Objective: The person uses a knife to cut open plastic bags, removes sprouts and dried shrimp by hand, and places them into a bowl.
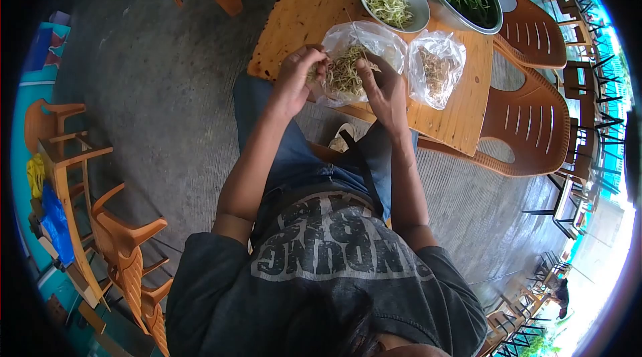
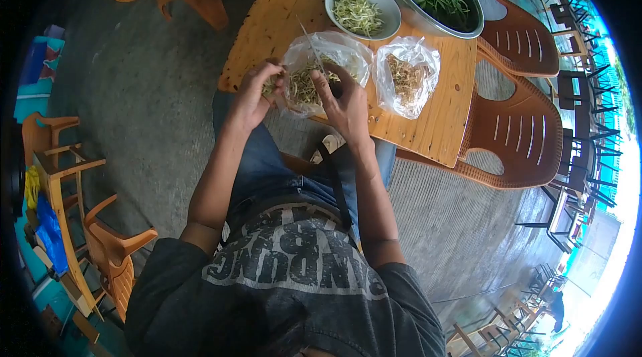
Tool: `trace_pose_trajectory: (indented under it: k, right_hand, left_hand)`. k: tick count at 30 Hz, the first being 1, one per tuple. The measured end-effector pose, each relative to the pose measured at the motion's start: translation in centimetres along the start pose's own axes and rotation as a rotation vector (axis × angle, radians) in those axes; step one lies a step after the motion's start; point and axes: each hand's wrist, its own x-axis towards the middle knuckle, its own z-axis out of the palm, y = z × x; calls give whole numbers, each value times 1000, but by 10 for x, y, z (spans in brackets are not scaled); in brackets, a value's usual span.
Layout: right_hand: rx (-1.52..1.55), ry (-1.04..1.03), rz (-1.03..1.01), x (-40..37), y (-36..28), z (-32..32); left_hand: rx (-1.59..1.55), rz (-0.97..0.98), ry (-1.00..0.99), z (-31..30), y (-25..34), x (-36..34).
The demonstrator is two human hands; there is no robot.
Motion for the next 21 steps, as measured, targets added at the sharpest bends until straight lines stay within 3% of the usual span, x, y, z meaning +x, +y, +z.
trace_pose_trajectory:
  k: [3,6,13,16,21]
  right_hand:
    - [-436,-109,74,4,-7,-13]
    - [-477,-11,-47,0,1,-5]
    - [-354,-89,-25,-10,-7,16]
    - [-395,-115,7,-5,5,22]
    - [-467,-125,-5,-4,6,27]
  left_hand:
    - [-199,-32,-97,-7,9,-3]
    - [-297,-91,-108,-7,11,-3]
    - [-466,-105,-190,-14,6,-2]
    - [-553,-114,-335,-21,8,-2]
    - [-282,-67,-121,-21,7,-6]
